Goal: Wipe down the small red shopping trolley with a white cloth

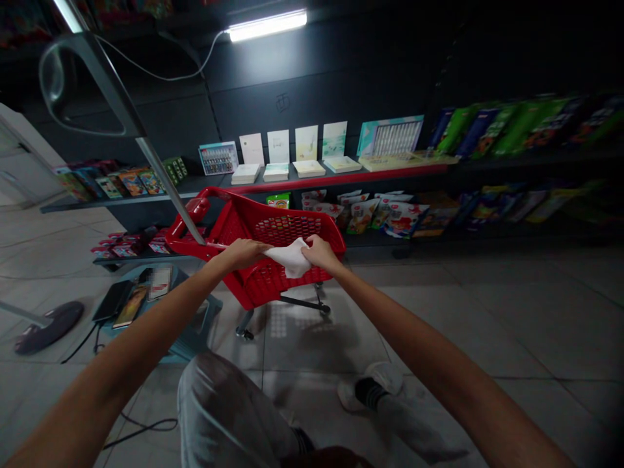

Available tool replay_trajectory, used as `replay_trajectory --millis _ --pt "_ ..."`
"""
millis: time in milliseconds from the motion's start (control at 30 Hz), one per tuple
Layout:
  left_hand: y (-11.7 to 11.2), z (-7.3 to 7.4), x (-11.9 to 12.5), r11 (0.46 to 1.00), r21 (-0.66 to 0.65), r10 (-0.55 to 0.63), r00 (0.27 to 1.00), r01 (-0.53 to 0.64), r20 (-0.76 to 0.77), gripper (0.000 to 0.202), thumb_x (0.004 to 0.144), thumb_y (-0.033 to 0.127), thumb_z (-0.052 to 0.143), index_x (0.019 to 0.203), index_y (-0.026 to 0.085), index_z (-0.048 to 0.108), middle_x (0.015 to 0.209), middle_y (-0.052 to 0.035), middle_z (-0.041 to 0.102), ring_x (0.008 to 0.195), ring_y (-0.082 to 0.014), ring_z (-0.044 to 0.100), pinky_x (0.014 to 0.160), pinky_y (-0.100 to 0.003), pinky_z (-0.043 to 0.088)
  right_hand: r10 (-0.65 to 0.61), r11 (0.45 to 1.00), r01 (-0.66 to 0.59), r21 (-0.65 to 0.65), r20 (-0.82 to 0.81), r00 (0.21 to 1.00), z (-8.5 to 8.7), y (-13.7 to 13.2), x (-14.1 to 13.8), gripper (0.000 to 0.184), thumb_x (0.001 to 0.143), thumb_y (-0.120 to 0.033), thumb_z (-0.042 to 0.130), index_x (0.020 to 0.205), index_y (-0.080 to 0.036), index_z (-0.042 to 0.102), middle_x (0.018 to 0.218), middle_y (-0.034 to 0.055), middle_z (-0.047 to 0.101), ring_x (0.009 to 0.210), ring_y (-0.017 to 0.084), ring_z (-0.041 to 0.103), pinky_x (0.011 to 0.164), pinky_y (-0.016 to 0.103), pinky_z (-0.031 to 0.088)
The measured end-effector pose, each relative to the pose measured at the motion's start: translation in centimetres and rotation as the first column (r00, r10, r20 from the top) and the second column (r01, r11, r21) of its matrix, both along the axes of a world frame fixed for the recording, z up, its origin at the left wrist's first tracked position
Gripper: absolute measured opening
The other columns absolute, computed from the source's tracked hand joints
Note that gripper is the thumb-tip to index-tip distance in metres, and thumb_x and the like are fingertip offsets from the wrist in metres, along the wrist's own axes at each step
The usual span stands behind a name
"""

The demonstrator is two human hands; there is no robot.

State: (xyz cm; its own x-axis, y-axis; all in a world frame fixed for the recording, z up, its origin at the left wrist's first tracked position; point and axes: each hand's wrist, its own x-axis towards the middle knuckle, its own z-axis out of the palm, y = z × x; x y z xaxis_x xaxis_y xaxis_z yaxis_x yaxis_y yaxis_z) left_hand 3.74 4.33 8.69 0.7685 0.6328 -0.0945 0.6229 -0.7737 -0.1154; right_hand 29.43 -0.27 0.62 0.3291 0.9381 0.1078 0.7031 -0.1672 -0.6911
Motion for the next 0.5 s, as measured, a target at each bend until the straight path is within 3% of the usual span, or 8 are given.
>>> replay_trajectory --millis 67,133,167,233,267,367,433,500 --pt "0.5 0.2 -0.2 1.0 0.007 0.025 1.0 -0.025 0.01 0.044 0.104 0.033 0.048 0.146 0.038 0.06 0.137 -0.0027 0.071 0.124 -0.0235 0.069 0.1 -0.029 0.051 0.03 0.989 -0.045 0.142 0.108 0.994 1.3 -1.2 -0.4 0.045 0.094 -0.032 0.061 0.135 -0.014 0.063 0.122 0.0189 0.072 0.117 0.032 0.067 0.103 0.046 0.05" --pt "0.8 0.7 0.0 0.999 0.027 0.033 0.999 -0.033 0.01 0.043 0.103 0.032 0.048 0.144 0.036 0.062 0.135 -0.0046 0.073 0.12 -0.0241 0.07 0.099 -0.03 0.051 0.132 0.93 -0.199 0.31 0.224 0.966 2.7 -2.1 -1.6 0.051 0.095 -0.037 0.062 0.142 -0.016 0.058 0.131 0.0192 0.068 0.127 0.033 0.061 0.111 0.048 0.045" --pt "0.7 1.1 0.3 0.999 0.042 0.031 0.999 -0.031 0.013 0.042 0.103 0.032 0.048 0.143 0.035 0.063 0.133 -0.0056 0.073 0.119 -0.024 0.071 0.098 -0.03 0.051 0.208 0.893 -0.3 0.335 0.284 0.936 3.3 -2.3 -2.3 0.058 0.093 -0.039 0.066 0.145 -0.016 0.055 0.136 0.0189 0.065 0.131 0.033 0.059 0.114 0.047 0.043" --pt "0.5 1.9 1.0 0.997 0.079 0.019 1.0 -0.021 0.025 0.042 0.103 0.031 0.046 0.142 0.032 0.063 0.132 -0.0076 0.074 0.117 -0.0242 0.071 0.096 -0.031 0.051 0.338 0.863 -0.444 0.24 0.378 0.862 4.3 -2.3 -3.8 0.071 0.086 -0.039 0.075 0.149 -0.017 0.051 0.138 0.0191 0.065 0.128 0.035 0.06 0.112 0.047 0.044" --pt "0.3 2.3 1.4 0.995 0.102 0.014 0.999 -0.017 0.034 0.043 0.104 0.03 0.045 0.142 0.031 0.063 0.131 -0.0085 0.074 0.116 -0.0249 0.072 0.096 -0.032 0.051 0.37 0.872 -0.462 0.161 0.401 0.838 4.6 -2.1 -4.4 0.068 0.087 -0.035 0.075 0.148 -0.017 0.053 0.134 0.0194 0.068 0.123 0.036 0.064 0.109 0.048 0.046" --pt "0.0 3.2 2.2 0.986 0.163 0.03 0.998 -0.04 0.06 0.045 0.102 0.034 0.048 0.144 0.029 0.061 0.129 -0.0112 0.074 0.113 -0.0293 0.073 0.094 -0.036 0.052 0.337 0.923 -0.381 0.055 0.362 0.869 5.5 -0.9 -5.1 0.04 0.093 -0.017 0.059 0.132 -0.018 0.067 0.116 0.0179 0.075 0.108 0.034 0.071 0.1 0.045 0.05" --pt "0.0 3.5 2.4 0.976 0.177 0.113 0.989 -0.128 0.094 0.045 0.098 0.037 0.054 0.141 0.027 0.065 0.121 -0.0128 0.077 0.109 -0.0317 0.073 0.092 -0.037 0.052 0.259 0.944 -0.301 0.136 0.257 0.931 5.9 -0.1 -4.9 0.035 0.092 -0.011 0.053 0.121 -0.018 0.072 0.115 0.0165 0.076 0.11 0.033 0.071 0.101 0.043 0.05" --pt "0.0 3.6 2.6 0.947 0.157 0.243 0.944 -0.281 0.225 0.042 0.096 0.034 0.055 0.134 0.025 0.07 0.114 -0.0126 0.079 0.106 -0.0316 0.074 0.09 -0.036 0.052 0.181 0.943 -0.208 0.261 0.125 0.976 6.3 0.6 -4.7 0.037 0.091 -0.011 0.056 0.123 -0.019 0.072 0.117 0.0151 0.075 0.114 0.033 0.069 0.105 0.044 0.048"
